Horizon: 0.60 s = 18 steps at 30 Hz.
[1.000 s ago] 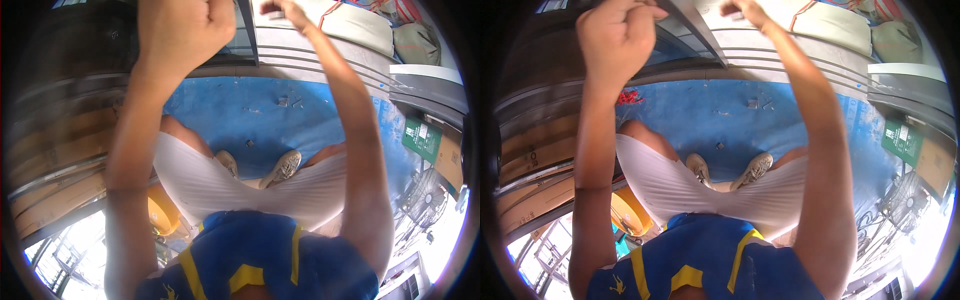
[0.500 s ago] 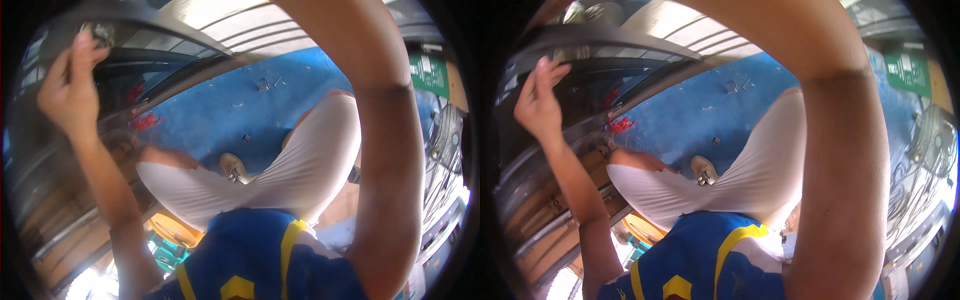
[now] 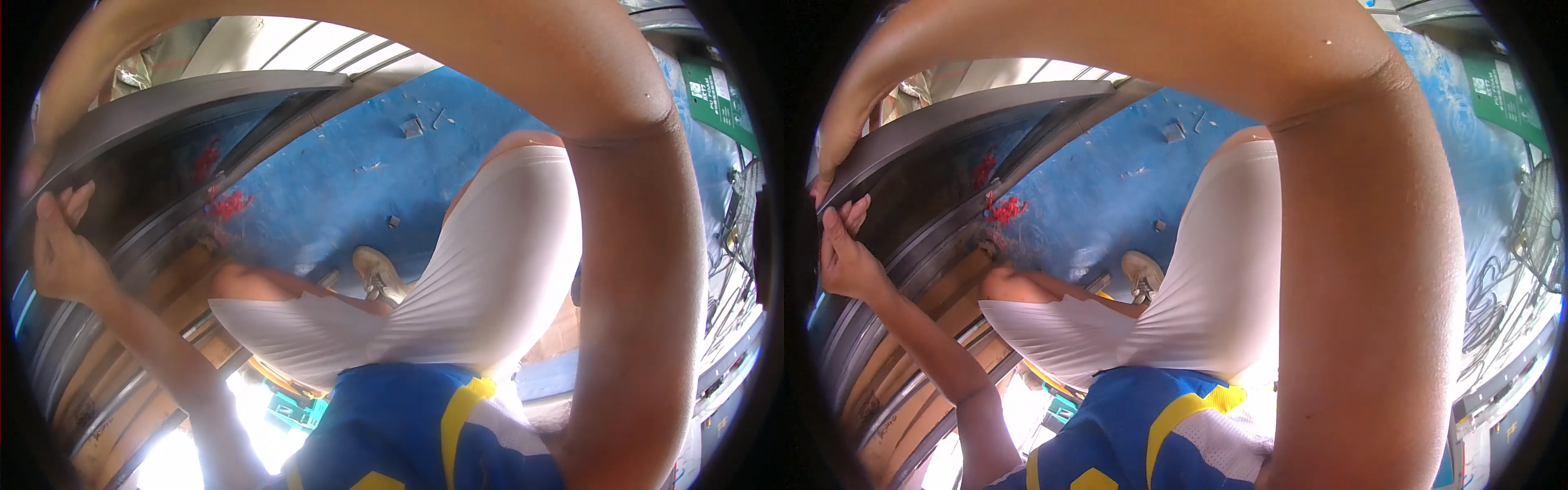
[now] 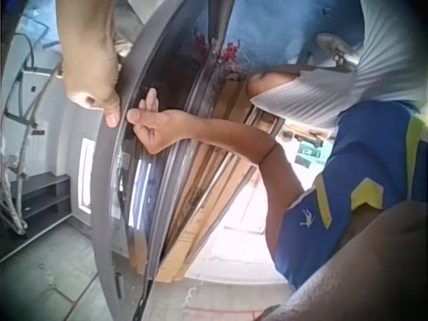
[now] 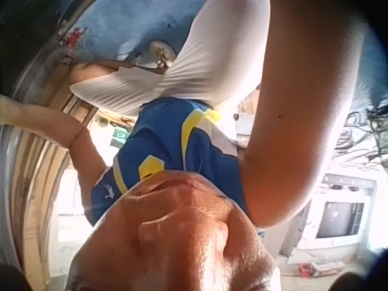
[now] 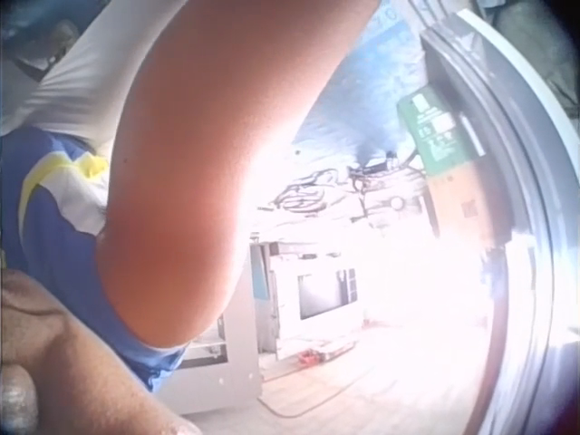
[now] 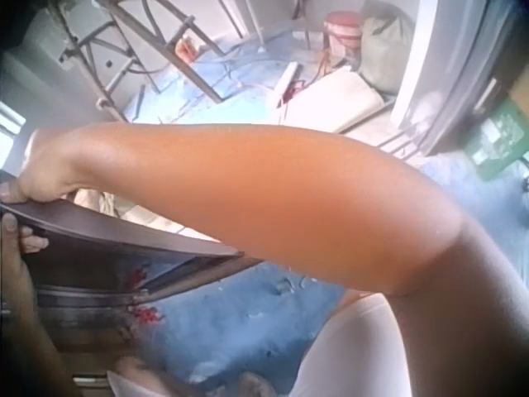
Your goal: The person installs metal frame components for a sliding glass door by positioning long metal tracks into the door opening and securing a top track piece by hand.
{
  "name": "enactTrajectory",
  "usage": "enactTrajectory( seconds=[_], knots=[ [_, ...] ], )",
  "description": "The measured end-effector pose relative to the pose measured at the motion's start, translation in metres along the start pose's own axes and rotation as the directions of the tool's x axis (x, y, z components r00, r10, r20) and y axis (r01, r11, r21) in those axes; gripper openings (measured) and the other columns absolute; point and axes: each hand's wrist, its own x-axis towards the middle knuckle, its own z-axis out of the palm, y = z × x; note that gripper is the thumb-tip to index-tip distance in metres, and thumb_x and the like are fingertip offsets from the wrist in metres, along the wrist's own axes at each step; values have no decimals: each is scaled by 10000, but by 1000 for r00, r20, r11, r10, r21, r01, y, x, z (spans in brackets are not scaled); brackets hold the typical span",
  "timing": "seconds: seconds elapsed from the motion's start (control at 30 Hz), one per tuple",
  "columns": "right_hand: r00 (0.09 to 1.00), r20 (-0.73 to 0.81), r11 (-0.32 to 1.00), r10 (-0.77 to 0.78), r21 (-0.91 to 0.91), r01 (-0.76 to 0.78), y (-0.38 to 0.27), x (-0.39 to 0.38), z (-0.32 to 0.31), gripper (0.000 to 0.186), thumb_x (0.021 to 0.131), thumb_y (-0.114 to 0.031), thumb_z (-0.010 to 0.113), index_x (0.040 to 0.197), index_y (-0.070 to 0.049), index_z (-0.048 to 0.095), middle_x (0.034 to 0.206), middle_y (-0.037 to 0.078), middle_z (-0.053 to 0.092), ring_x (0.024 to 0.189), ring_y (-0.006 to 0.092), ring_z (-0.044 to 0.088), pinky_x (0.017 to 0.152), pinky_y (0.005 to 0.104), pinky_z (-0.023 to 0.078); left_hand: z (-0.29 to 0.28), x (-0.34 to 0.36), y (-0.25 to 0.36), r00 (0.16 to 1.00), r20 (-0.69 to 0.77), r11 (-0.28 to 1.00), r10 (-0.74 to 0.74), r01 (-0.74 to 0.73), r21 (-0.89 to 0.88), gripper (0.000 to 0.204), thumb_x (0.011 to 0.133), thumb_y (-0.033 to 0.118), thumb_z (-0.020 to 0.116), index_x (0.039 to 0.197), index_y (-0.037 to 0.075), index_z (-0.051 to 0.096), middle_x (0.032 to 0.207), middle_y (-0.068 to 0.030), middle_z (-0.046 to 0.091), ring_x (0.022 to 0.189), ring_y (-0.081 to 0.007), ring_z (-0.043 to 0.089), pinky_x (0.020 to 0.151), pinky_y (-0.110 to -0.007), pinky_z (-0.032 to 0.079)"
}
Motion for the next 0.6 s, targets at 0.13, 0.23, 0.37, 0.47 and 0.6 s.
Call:
enactTrajectory(
  seconds=[0.13, 0.23, 0.37, 0.47, 0.6],
  knots=[
    [999, 35, 1000, -8, 22, 8, -1, 15, 3, 683, 942, -604, 551, 1074, 55, 666, 986, 195, 723, 911, 284, 682, 841, 376, 527, -8, -2, -6, 1000, -14, 1000, -14, 13, -22, 374, 1015, 208, 635, 982, -159, 700, 829, -176, 768, 784, -212, 746, 825, -269, 557],
    [1000, 17, 1000, 3, -1, -3, -14, -10, -13, 679, 932, -596, 579, 1064, 64, 666, 979, 200, 725, 907, 294, 685, 837, 378, 531, 2, 1, -7, 999, 4, 995, -41, 41, -87, 328, 1001, 157, 632, 994, -165, 691, 829, -179, 768, 794, -210, 746, 826, -265, 554],
    [999, -16, 999, -39, 34, 40, -38, -46, -10, 675, 920, -585, 617, 1050, 75, 666, 968, 208, 728, 902, 307, 689, 831, 381, 536, 16, -10, 17, 999, 20, 984, -32, 35, -173, 187, 944, -3, 619, 1035, -151, 690, 877, -175, 768, 811, -201, 748, 837, -265, 566],
    [1000, -16, 986, 17, 167, -14, -48, -43, -17, 594, 866, -497, 694, 991, 83, 670, 924, 218, 724, 861, 325, 688, 790, 387, 540, 8, -8, 22, 980, 176, 952, 93, -36, -304, 173, 976, 1, 607, 1054, -128, 691, 980, -163, 761, 858, -211, 747, 855, -286, 568],
    [989, 28, 954, -148, 269, 135, -44, -47, -33, 416, 794, -291, 758, 921, 94, 668, 865, 254, 699, 811, 334, 686, 730, 398, 532, -3, -29, 25, 961, 247, 919, 128, -22, -393, 291, 1029, 100, 605, 1233, -107, 615, 1092, -205, 738, 1024, -234, 718, 925, -295, 543]
  ],
)
